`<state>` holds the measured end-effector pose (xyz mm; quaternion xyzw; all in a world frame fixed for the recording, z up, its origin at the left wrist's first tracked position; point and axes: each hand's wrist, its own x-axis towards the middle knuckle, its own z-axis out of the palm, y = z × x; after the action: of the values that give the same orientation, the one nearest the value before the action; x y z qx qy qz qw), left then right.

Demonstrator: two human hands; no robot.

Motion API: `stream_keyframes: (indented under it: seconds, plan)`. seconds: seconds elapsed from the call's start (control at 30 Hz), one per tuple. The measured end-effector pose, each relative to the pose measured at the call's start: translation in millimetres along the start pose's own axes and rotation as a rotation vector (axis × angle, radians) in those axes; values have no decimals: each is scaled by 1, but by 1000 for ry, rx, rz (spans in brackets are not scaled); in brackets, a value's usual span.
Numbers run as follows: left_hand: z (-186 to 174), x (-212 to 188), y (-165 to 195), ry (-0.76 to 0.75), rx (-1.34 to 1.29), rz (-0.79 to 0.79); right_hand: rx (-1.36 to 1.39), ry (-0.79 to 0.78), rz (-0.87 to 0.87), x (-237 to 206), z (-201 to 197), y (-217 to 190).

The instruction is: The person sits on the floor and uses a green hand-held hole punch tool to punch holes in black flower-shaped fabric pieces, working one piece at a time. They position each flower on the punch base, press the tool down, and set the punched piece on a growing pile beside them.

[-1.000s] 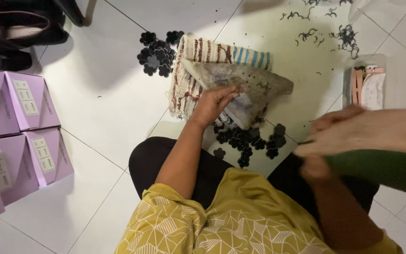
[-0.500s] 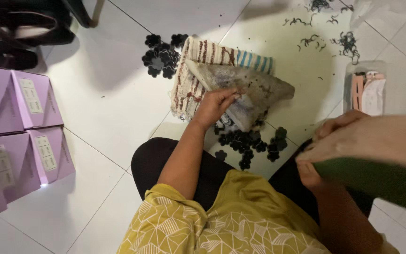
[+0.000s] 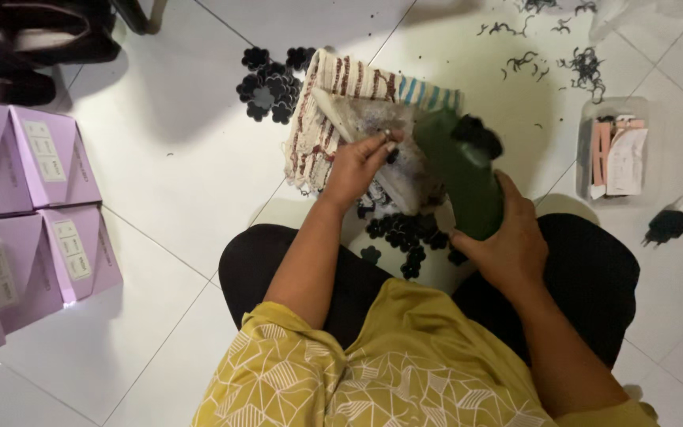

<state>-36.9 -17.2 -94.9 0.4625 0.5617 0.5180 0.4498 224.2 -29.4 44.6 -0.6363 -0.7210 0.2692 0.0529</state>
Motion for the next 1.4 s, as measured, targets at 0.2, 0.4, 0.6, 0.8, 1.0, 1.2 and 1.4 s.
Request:
stream_keyframes:
  seconds: [0.2,0.4,0.6,0.8,1.0,1.2,1.4]
  plan:
    - [-3,2,1,-22,38,-68,-176,-163,78,-4,7,-11]
    - [-17,19,26,405,-387,-10,-39,-263,94,8,15,7]
    - [-18,-4,48,123,727,155,87,-125,77,17,24,28]
    - [-5,-3,50,12,868,32,37,-134,71,39,38,42]
    - [-1,-1,58,127,748,70,84,-153,48,45,52,53]
    - [-11,5,61,-268,122,-277,112,-115,-3,50,59,59]
    - [-82,30,22,678,460,-324,106,-137,15,52,62,61]
